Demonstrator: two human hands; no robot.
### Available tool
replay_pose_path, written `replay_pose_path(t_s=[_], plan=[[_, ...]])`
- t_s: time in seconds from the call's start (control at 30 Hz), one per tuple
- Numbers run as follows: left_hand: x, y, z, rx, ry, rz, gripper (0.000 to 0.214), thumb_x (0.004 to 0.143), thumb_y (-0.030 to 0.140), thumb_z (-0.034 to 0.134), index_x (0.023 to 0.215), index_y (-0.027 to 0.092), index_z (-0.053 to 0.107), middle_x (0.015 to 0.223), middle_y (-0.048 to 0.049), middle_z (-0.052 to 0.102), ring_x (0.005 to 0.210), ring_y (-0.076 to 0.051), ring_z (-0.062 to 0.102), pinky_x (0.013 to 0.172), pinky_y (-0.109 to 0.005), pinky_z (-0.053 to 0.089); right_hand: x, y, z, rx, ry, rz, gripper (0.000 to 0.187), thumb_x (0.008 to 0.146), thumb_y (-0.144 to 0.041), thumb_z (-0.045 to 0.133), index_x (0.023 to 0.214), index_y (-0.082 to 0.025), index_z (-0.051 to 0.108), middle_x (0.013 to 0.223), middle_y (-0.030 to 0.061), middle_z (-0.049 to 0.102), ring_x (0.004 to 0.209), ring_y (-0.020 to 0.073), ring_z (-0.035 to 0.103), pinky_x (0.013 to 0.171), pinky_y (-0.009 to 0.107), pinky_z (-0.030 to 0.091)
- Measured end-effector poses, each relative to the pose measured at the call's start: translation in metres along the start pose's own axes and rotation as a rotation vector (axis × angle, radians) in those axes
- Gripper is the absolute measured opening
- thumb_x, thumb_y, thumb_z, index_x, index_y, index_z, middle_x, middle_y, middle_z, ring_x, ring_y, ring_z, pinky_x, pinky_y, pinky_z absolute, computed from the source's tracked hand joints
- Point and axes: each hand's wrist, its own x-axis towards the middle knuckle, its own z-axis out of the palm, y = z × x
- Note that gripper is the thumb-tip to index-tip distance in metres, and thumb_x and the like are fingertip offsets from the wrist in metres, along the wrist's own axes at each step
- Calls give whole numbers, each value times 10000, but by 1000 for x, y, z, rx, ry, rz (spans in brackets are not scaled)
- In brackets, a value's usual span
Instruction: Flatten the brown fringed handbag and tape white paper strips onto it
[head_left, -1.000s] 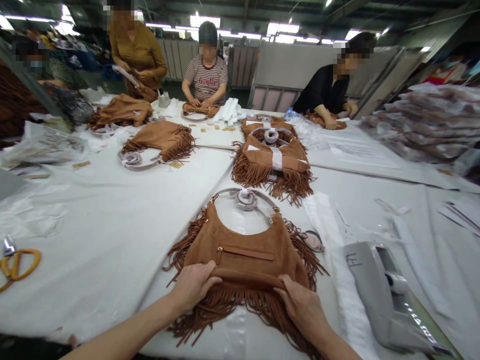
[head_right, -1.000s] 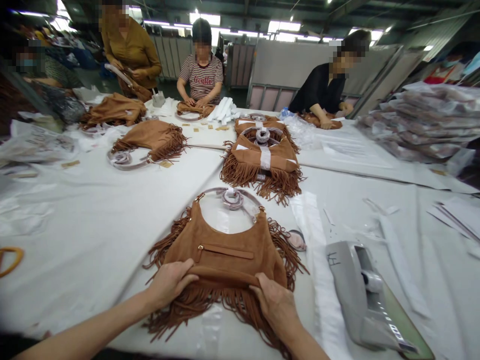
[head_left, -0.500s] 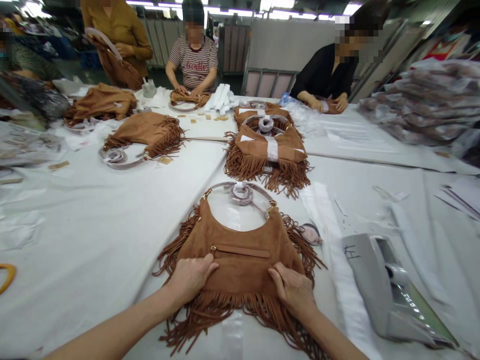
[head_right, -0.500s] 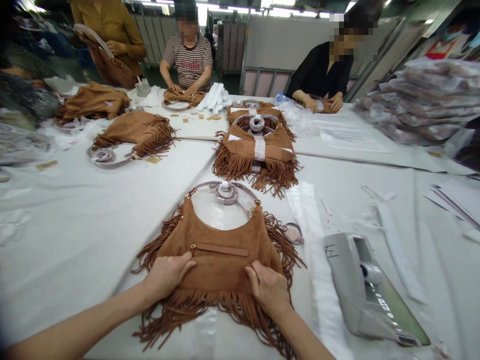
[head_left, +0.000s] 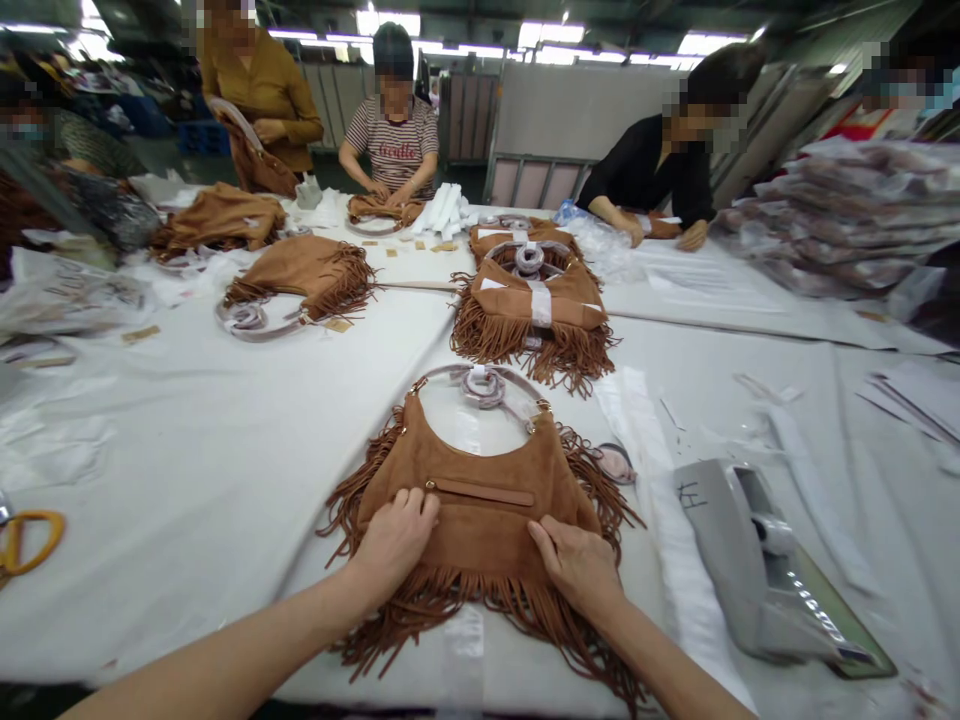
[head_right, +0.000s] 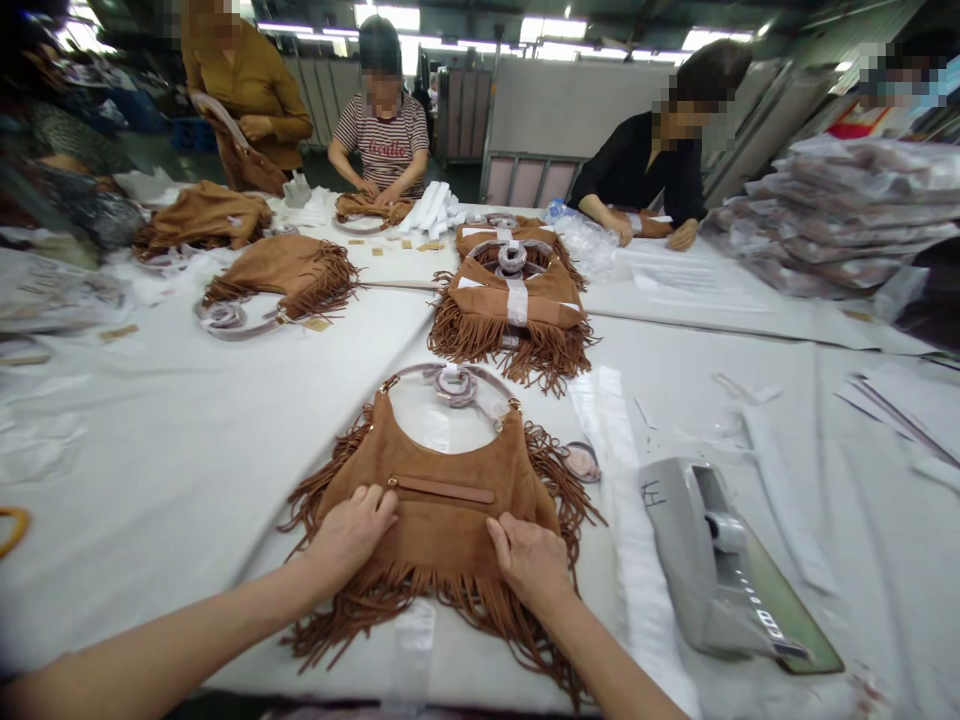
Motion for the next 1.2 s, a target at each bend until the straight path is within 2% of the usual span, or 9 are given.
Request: replay_pose_path(t_s=[0.13,0.2,0.33,0.47,0.6,0.77,0.9,1.1,1.2], plan=[[4,21,-10,-40,165,568,423,972,208,251,1382,229,351,1380,-107,455,1231,-223,440,1025,-379,347,0,-3,0,-35,23,7,436,987,-425,308,717,-205,571,646,12,671,578,162,624,514,267,267],[13,30,-5,-83,193,726,438,984,314,272,1400,197,338,1432,-73,419,1328,-210,331,1105,-375,247,-1,-4,1,-50,37,-1,433,990,-409,300,717,-203,566,630,13,657,561,160,616,500,262,263],[26,39,13,-41,270,723,551,975,460,237,1432,158,295,1517,-46,297,1393,-239,216,1141,-436,163,1,-7,-3,-157,80,-57,379,986,-341,320,738,-189,563,616,27,610,540,160,572,488,266,266],[25,37,19,-30,310,715,554,974,459,222,1433,158,297,1518,-38,294,1391,-238,222,1132,-431,188,14,-17,-13,-252,190,-195,254,948,-230,374,847,-169,599,740,71,597,702,215,553,633,317,368],[28,34,16,-94,329,731,518,967,435,281,1367,122,386,1430,-77,427,1357,-260,278,1121,-447,223,34,-25,-4,-125,261,-311,243,942,-205,382,1065,-126,576,1017,133,585,939,257,520,850,385,396],[39,32,26,-241,433,744,333,933,305,384,1162,127,548,1256,-86,573,1262,-203,409,1100,-379,274,43,-24,21,-87,301,-281,255,947,-242,393,1055,-104,579,1055,158,553,978,286,486,868,420,407],[27,23,37,-262,541,550,255,916,233,417,1097,167,586,1192,-60,615,1157,-175,493,1036,-357,347,40,-23,22,-106,301,-292,254,937,-264,437,1081,-106,574,1070,154,545,980,289,479,879,427,414],[-6,-10,40,-39,542,-110,484,908,275,445,1388,283,389,1492,-84,334,1337,-337,307,1052,-580,292,40,-28,16,-125,271,-267,266,924,-290,471,1097,-118,579,1085,152,544,989,288,478,889,429,425],[-8,-17,43,-43,532,-185,503,903,337,457,1398,333,367,1520,-42,283,1362,-375,243,1051,-639,268,40,-28,15,-137,271,-274,264,920,-284,474,1094,-121,585,1081,153,544,985,291,480,885,434,432]])
